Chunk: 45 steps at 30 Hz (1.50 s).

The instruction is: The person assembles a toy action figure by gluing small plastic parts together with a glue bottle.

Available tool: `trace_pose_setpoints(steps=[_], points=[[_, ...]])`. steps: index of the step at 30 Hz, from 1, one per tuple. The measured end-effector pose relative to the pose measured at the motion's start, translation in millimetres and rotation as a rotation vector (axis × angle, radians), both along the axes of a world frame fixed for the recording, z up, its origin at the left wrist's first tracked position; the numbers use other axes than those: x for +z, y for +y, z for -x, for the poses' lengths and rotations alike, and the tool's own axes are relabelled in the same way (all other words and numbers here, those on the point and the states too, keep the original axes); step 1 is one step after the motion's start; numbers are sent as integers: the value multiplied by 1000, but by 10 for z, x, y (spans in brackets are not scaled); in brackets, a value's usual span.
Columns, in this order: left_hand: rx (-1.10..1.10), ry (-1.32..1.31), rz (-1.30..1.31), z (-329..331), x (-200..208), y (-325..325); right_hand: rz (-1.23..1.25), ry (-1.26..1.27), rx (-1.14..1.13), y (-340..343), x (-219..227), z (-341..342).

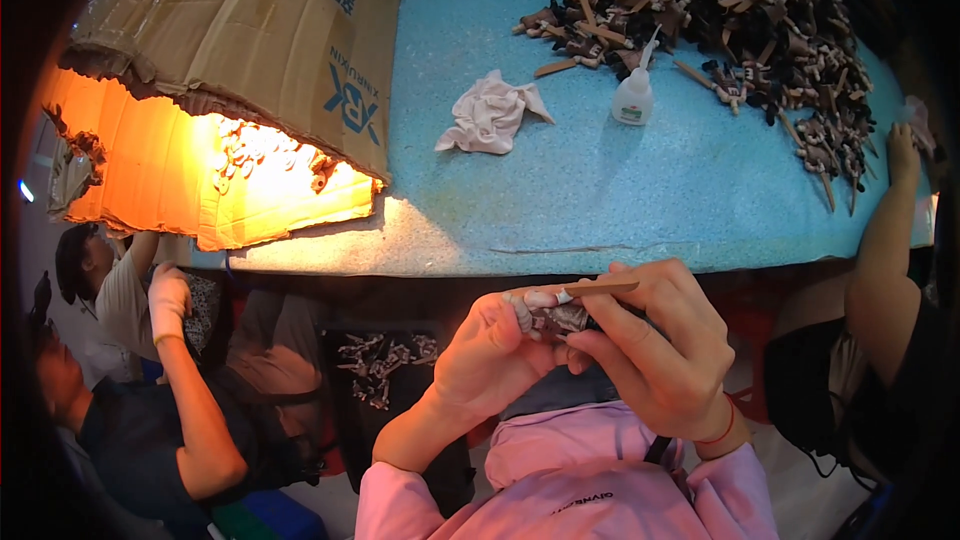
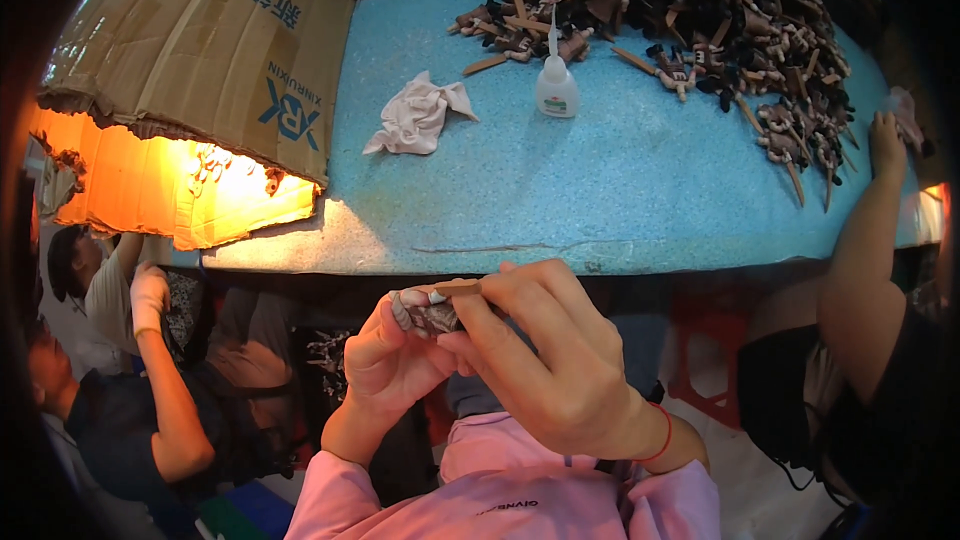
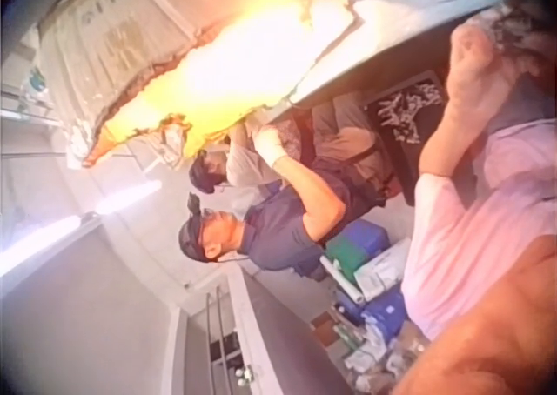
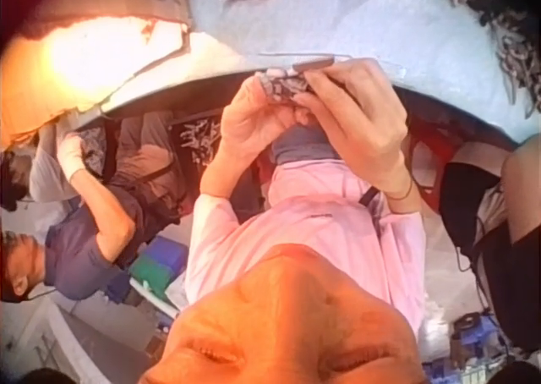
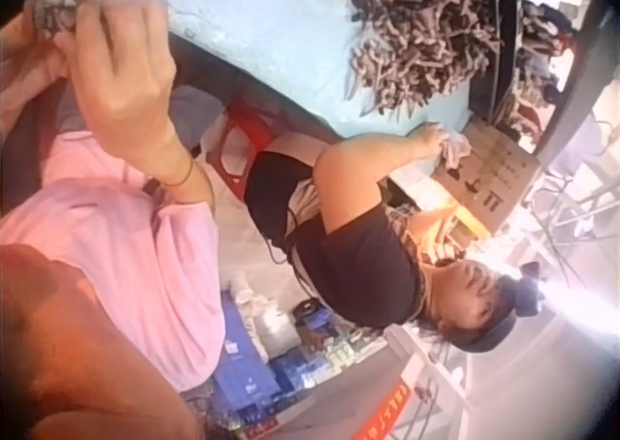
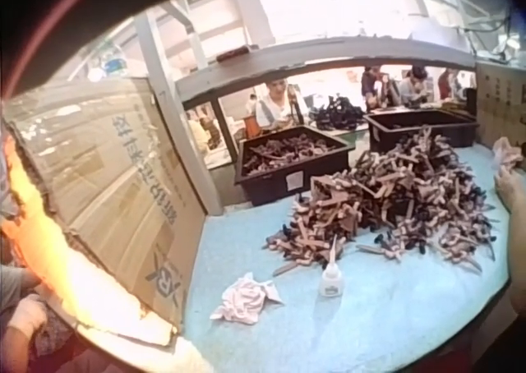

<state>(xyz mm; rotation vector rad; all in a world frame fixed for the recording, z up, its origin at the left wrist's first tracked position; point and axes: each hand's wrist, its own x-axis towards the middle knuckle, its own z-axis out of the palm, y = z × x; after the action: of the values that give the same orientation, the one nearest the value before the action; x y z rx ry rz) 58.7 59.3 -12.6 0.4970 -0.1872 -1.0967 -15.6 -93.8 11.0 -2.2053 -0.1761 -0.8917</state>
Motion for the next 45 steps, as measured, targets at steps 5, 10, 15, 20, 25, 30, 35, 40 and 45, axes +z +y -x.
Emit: trace_pose_setpoints(steps=[5, 10, 15, 20, 25, 30, 35, 40, 45], points=[[25, -78, 8, 25, -58, 54, 28, -22, 54, -2, 27, 20], [-11, 95, 30, 28, -38, -4, 56, -26, -46, 25, 41, 18], [43, 105, -124, 74, 31, -51, 106, -18, -104, -5, 15, 52], [116, -567, -404, 34, -39, 23, 142, -26, -119, -32, -19, 80], [653, -1147, -668, 49, -25, -44, 49, 4, -105, -13, 11, 112], [689, -1337, -669, 77, 139, -83, 29, -54, -82, -25, 19, 144], [621, -1392, -698, 106, 194, -50, 2, -74, -24, -13, -38, 183], [678, -1456, -657, 114, 213, -29, -27, -99, -2, 21, -43, 197], [633, -1319, -595, 87, 228, 12, -88, -57, 10, 13, -42, 208]])
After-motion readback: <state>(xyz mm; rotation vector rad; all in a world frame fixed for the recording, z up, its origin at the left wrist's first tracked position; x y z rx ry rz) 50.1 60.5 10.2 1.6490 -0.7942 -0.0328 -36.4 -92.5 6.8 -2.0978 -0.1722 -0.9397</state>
